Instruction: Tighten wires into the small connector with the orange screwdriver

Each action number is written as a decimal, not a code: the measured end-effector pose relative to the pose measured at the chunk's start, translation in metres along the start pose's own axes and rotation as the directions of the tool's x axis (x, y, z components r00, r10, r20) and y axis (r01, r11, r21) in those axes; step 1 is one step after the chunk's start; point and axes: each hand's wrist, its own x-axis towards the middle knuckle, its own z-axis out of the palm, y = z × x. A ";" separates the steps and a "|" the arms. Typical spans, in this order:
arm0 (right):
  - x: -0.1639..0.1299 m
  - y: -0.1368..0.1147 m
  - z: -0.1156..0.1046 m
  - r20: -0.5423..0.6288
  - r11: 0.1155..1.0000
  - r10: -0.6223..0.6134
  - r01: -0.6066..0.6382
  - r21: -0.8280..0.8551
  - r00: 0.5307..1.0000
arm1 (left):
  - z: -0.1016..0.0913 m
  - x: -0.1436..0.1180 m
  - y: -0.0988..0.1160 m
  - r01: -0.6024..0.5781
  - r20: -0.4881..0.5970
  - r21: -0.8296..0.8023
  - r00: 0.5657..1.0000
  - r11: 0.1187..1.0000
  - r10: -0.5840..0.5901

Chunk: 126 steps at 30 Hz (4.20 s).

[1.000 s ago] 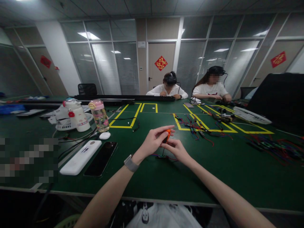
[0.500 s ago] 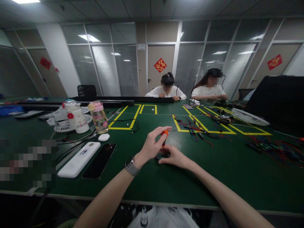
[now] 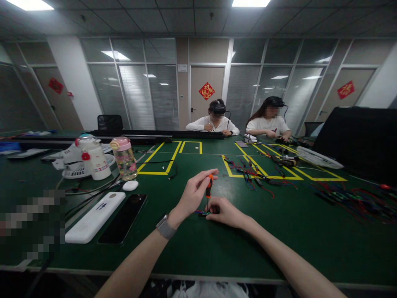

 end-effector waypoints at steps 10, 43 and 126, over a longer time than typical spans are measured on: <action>-0.002 0.001 -0.005 0.028 0.999 -0.026 0.026 0.021 0.999 | -0.001 0.000 -0.006 -0.042 -0.134 0.144 0.989 0.989 0.062; 0.016 -0.029 -0.004 -0.510 0.851 0.037 0.241 0.467 0.859 | 0.000 0.000 0.004 -0.141 -0.052 0.258 0.986 0.956 0.160; 0.006 -0.033 -0.004 -0.445 0.880 0.014 0.200 0.431 0.895 | 0.008 -0.003 0.002 -0.033 -0.097 0.101 0.994 0.994 0.042</action>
